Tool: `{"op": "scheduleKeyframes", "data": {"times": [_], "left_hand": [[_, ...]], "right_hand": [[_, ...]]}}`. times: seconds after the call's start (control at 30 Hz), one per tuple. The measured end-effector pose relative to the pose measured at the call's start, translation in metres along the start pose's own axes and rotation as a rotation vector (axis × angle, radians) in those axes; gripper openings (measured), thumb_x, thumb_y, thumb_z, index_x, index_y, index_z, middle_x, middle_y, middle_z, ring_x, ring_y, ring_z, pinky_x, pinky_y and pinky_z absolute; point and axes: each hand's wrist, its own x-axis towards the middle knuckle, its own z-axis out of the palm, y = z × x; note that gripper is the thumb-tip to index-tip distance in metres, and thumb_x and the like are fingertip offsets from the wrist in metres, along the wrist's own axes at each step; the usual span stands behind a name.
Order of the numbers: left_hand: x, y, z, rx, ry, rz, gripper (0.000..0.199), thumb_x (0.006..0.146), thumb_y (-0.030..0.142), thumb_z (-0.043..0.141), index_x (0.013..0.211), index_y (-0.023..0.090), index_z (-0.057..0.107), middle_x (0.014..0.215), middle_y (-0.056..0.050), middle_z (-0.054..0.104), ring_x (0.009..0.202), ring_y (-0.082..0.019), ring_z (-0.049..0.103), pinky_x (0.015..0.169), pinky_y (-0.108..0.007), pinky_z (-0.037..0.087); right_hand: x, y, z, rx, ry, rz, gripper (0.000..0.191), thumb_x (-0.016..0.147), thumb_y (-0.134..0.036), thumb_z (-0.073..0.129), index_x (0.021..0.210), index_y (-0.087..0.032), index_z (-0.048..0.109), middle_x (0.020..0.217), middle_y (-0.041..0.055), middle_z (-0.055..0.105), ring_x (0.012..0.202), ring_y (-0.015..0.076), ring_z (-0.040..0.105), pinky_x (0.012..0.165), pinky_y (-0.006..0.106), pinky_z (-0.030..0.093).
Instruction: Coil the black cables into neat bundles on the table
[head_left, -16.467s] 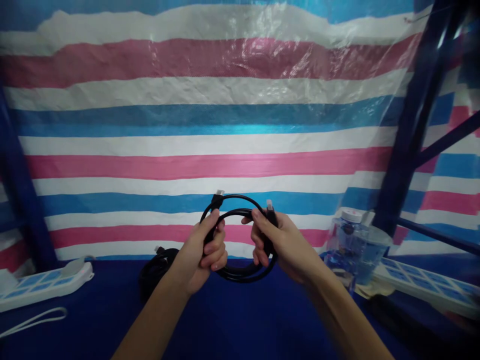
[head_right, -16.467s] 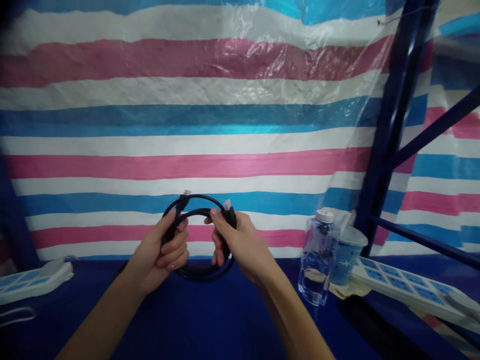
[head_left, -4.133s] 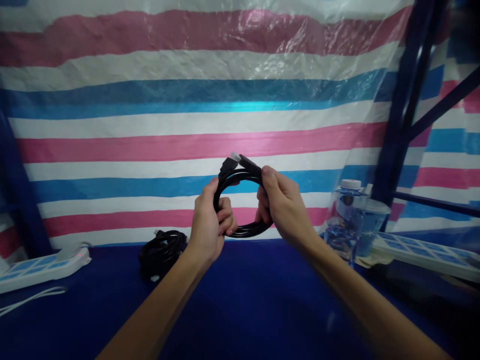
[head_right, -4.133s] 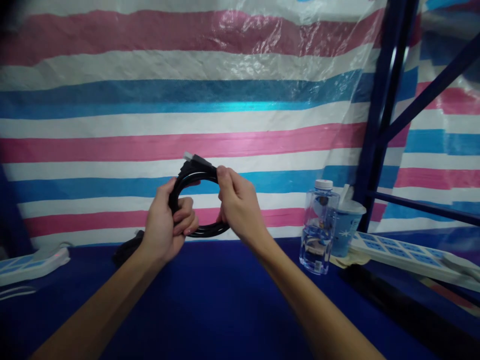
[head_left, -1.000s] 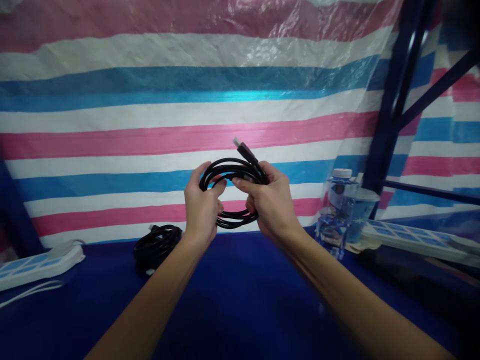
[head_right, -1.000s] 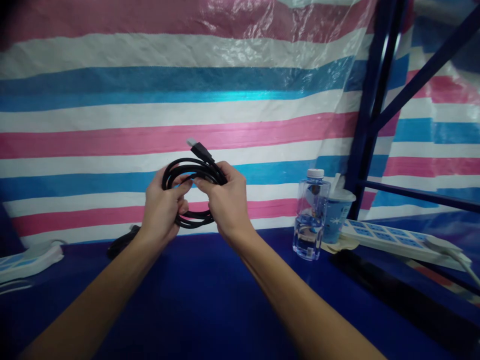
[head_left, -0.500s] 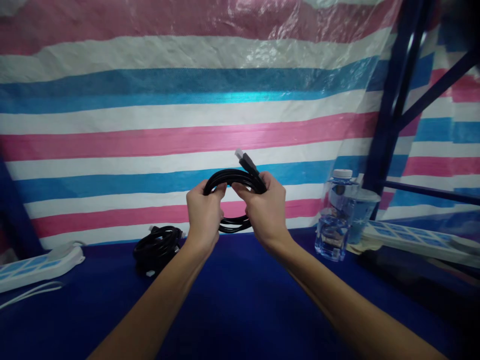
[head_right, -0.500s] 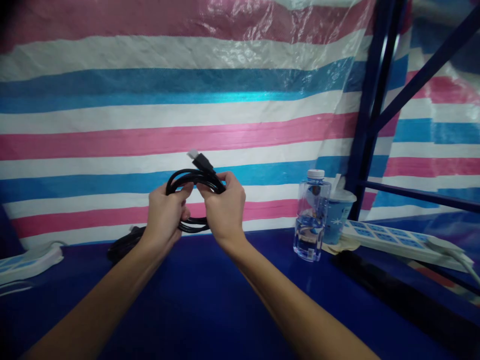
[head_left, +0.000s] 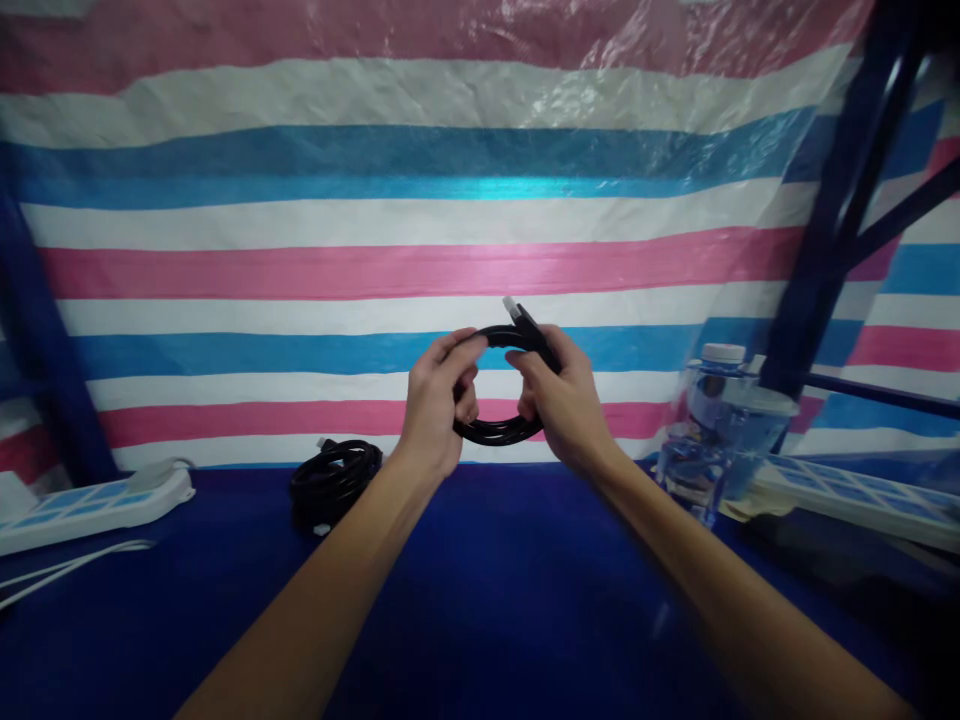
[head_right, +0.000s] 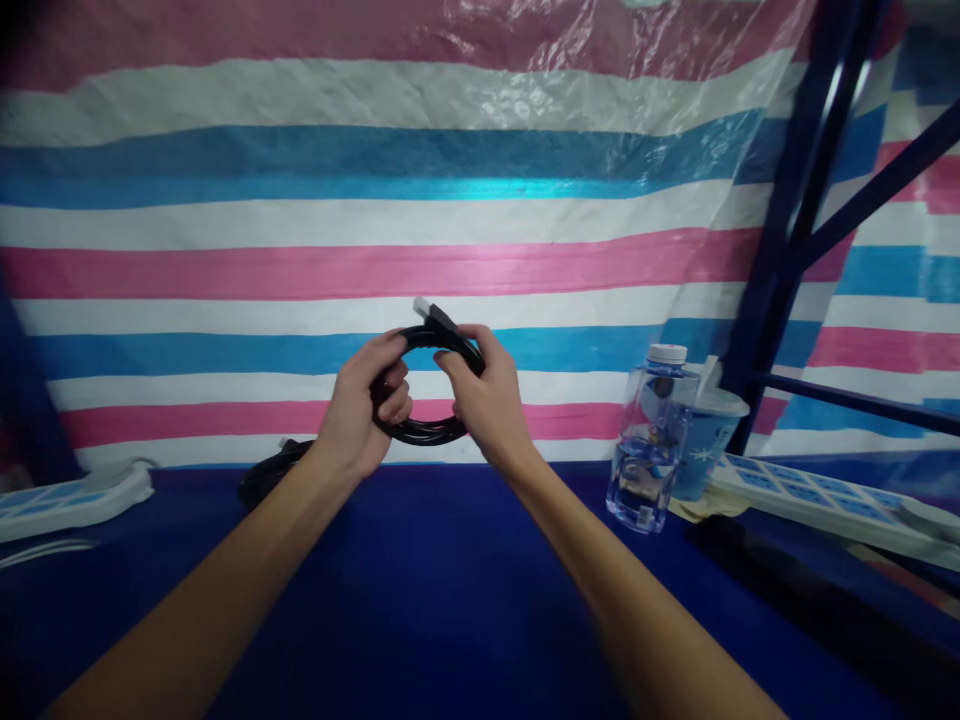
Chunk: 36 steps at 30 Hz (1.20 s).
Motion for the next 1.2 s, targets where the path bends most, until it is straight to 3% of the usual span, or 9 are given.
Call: {"op": "scheduleKeyframes", "data": {"times": [0.07,0.2,0.37,0.57,0.7,0.87,1.0,1.1,1.2], "left_hand": [[0.0003,0.0048,0.0036,-0.043,-0.06,-0.094,0.029,0.073,0.046,0.061,0.072,0.019,0.051,0.043,0.01,0.03,0.029,-0.002,0.02,0.032,-0.019,0.016],[0.0037,0.0052,0.0037,-0.073,0.042,-0.24,0.036,0.073,0.047,0.061,0.061,0.019,0.042,0.034,0.011,0.023,0.027,-0.002,0.016,0.032,-0.019,0.013],[0.0058,0.0085,0.0008,-0.129,0.068,-0.328,0.028,0.075,0.042,0.061,0.068,0.016,0.051,0.033,0.012,0.02,0.029,-0.002,0.015,0.033,-0.016,0.017],[0.0028,0.0095,0.0042,-0.116,0.192,-0.226,0.034,0.072,0.04,0.064,0.06,0.019,0.04,0.037,0.011,0.028,0.03,-0.002,0.017,0.033,-0.018,0.016],[0.0014,0.0054,0.0062,-0.053,0.206,-0.081,0.033,0.07,0.042,0.065,0.062,0.02,0.042,0.04,0.011,0.025,0.032,-0.003,0.018,0.034,-0.019,0.019],[0.0001,0.0046,0.007,-0.006,0.327,0.039,0.032,0.067,0.041,0.068,0.065,0.02,0.043,0.046,0.01,0.027,0.035,-0.003,0.018,0.034,-0.019,0.019],[0.0003,0.0049,0.0071,0.003,0.396,0.07,0.034,0.066,0.04,0.069,0.064,0.02,0.042,0.046,0.01,0.023,0.036,-0.003,0.019,0.034,-0.02,0.019],[0.0027,0.0043,0.0047,0.033,0.384,0.117,0.033,0.064,0.039,0.071,0.065,0.02,0.044,0.045,0.01,0.024,0.036,-0.003,0.02,0.034,-0.019,0.017],[0.0053,0.0031,-0.0003,0.072,0.252,0.046,0.032,0.066,0.042,0.069,0.067,0.02,0.045,0.043,0.01,0.025,0.035,-0.003,0.019,0.034,-0.019,0.017]], "right_hand": [[0.0011,-0.0016,-0.0057,-0.08,-0.029,-0.041,0.024,0.08,-0.031,0.059,0.102,-0.026,0.051,0.055,-0.0077,0.038,0.039,0.0067,0.035,0.035,0.02,0.03],[-0.0016,-0.0018,-0.0121,-0.129,-0.131,-0.134,0.046,0.083,-0.042,0.055,0.125,-0.029,0.042,0.07,-0.0037,0.045,0.045,0.007,0.038,0.039,0.021,0.033],[-0.0024,-0.0024,-0.0114,-0.037,-0.188,-0.174,0.033,0.091,-0.046,0.038,0.106,-0.026,0.061,0.071,-0.0031,0.042,0.039,0.0036,0.033,0.036,0.021,0.03],[0.0016,-0.0029,-0.0112,-0.196,-0.221,-0.237,0.014,0.08,-0.033,0.061,0.078,-0.021,0.067,0.088,0.0017,0.05,0.059,0.0077,0.046,0.044,0.021,0.035],[-0.002,-0.0022,-0.0094,-0.19,-0.14,-0.287,0.005,0.08,-0.026,0.061,0.084,-0.022,0.061,0.096,0.0016,0.051,0.058,0.0074,0.046,0.045,0.022,0.036],[-0.0024,-0.0041,-0.0048,0.023,-0.141,-0.152,0.023,0.078,-0.02,0.061,0.097,-0.027,0.05,0.096,-0.0014,0.054,0.042,0.0034,0.04,0.037,0.021,0.033],[0.0025,-0.0009,-0.0031,0.085,-0.175,-0.133,0.031,0.075,-0.015,0.059,0.101,-0.028,0.049,0.105,-0.0011,0.052,0.042,0.0026,0.044,0.039,0.021,0.039],[0.0033,0.0037,-0.003,0.072,-0.178,-0.097,0.031,0.075,-0.013,0.056,0.101,-0.027,0.049,0.103,-0.0005,0.053,0.044,0.004,0.048,0.041,0.022,0.042],[0.001,0.0032,-0.0038,0.011,-0.14,-0.121,0.033,0.076,-0.015,0.056,0.106,-0.026,0.048,0.105,0.001,0.052,0.044,0.0044,0.048,0.042,0.023,0.044]]}}
